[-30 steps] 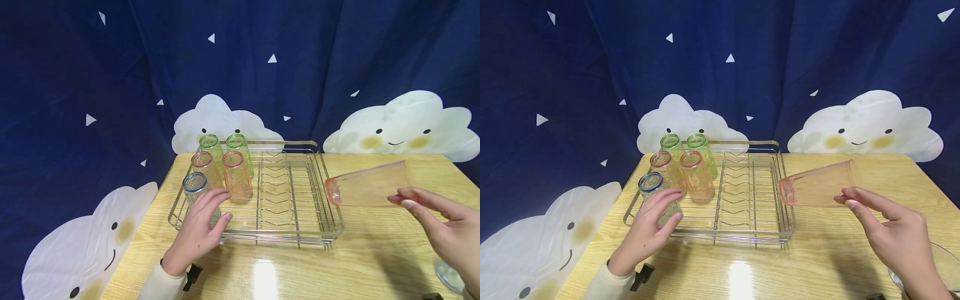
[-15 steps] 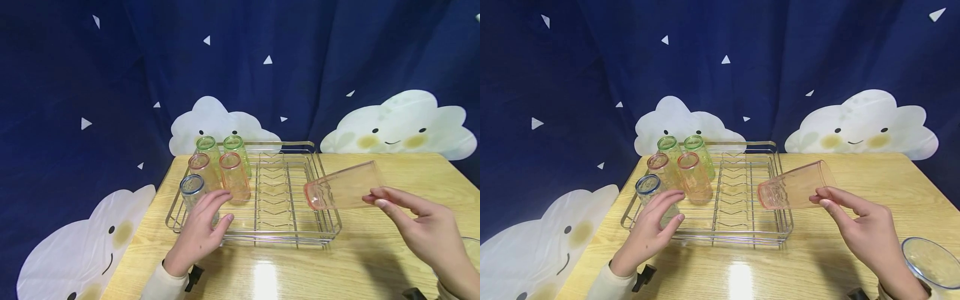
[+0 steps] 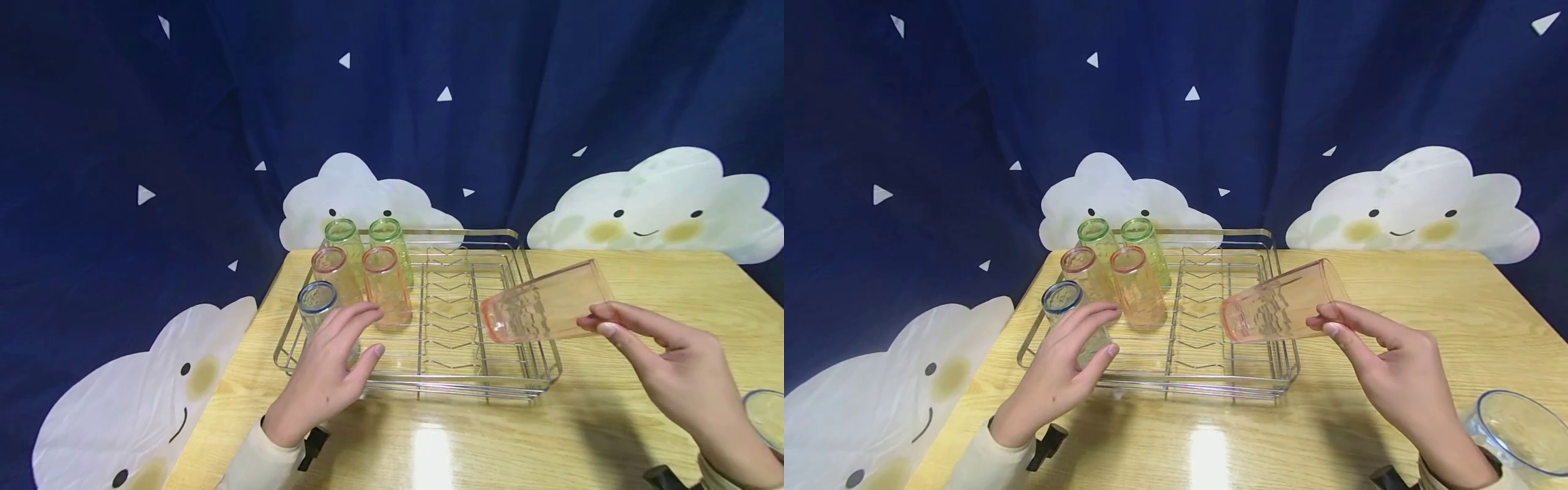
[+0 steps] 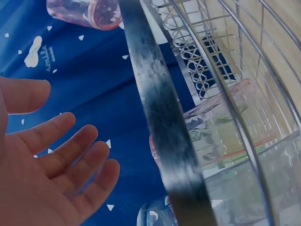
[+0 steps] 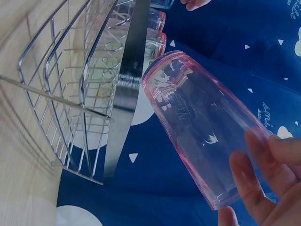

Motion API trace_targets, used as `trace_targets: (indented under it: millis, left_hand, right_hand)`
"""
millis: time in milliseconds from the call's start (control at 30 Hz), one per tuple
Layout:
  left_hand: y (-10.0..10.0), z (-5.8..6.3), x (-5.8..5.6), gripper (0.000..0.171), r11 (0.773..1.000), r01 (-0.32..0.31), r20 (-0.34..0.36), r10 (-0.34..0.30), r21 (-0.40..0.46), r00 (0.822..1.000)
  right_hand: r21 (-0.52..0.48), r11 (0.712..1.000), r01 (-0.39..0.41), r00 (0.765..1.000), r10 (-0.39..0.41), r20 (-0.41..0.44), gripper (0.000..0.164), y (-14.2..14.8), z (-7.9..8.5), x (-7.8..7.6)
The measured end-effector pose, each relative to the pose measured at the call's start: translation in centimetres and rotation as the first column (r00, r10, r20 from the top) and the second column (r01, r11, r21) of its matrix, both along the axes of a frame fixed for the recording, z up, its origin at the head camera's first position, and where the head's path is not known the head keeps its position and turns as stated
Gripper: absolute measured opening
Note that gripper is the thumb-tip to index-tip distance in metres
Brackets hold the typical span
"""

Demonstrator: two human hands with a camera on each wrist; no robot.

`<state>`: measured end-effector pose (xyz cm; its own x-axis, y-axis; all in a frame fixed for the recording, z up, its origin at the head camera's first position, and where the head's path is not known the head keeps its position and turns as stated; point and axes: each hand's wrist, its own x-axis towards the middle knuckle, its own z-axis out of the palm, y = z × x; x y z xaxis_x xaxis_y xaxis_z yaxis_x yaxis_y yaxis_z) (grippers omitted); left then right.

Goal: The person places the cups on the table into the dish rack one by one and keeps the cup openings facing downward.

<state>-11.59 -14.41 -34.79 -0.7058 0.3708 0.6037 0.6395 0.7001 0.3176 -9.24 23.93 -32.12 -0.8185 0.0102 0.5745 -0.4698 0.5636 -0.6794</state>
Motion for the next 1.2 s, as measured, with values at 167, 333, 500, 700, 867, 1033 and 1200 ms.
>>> trace_targets:
  millis: [167,333,500,700,867,1033,1200]
  left_hand:
    - [0.1,0.4,0.0,0.04,1.0,0.009,0.004,-0.009,-0.008,1.0]
    - [0.3,0.4,0.1,0.04,1.0,0.003,0.015,-0.003,-0.01,1.0]
    - [0.4,0.4,0.2,0.041,1.0,0.001,0.025,-0.001,-0.02,1.0]
    - [0.6,0.6,0.2,0.042,1.0,0.003,0.03,-0.003,-0.023,1.0]
    - [0.9,0.6,0.2,0.043,0.999,0.004,0.033,-0.003,-0.036,0.999]
    - [0.9,0.7,0.2,0.043,0.999,0.002,0.026,-0.001,-0.04,1.0]
    - [0.8,0.8,0.1,0.043,0.999,0.013,0.005,-0.013,-0.033,1.0]
  right_hand:
    - [-0.009,1.0,-0.009,1.0,0.009,0.005,0.031,-0.5,0.0,0.0]
    - [-0.016,0.999,-0.032,0.999,0.032,-0.01,0.032,-1.1,-0.2,-0.1]
    - [-0.008,0.999,-0.038,0.999,0.039,0.012,0.031,-1.5,-0.3,-0.1]
    - [0.0,0.999,-0.04,0.999,0.04,0.035,0.03,-2.0,-0.4,-0.2]
    - [-0.021,0.999,-0.04,0.998,0.041,0.048,0.029,-2.4,-0.4,-0.1]
    - [-0.051,0.997,-0.056,0.996,0.06,0.073,0.026,-3.0,-0.6,-0.2]
    - [-0.094,0.992,-0.084,0.993,0.091,0.072,0.026,-3.7,-0.9,-0.3]
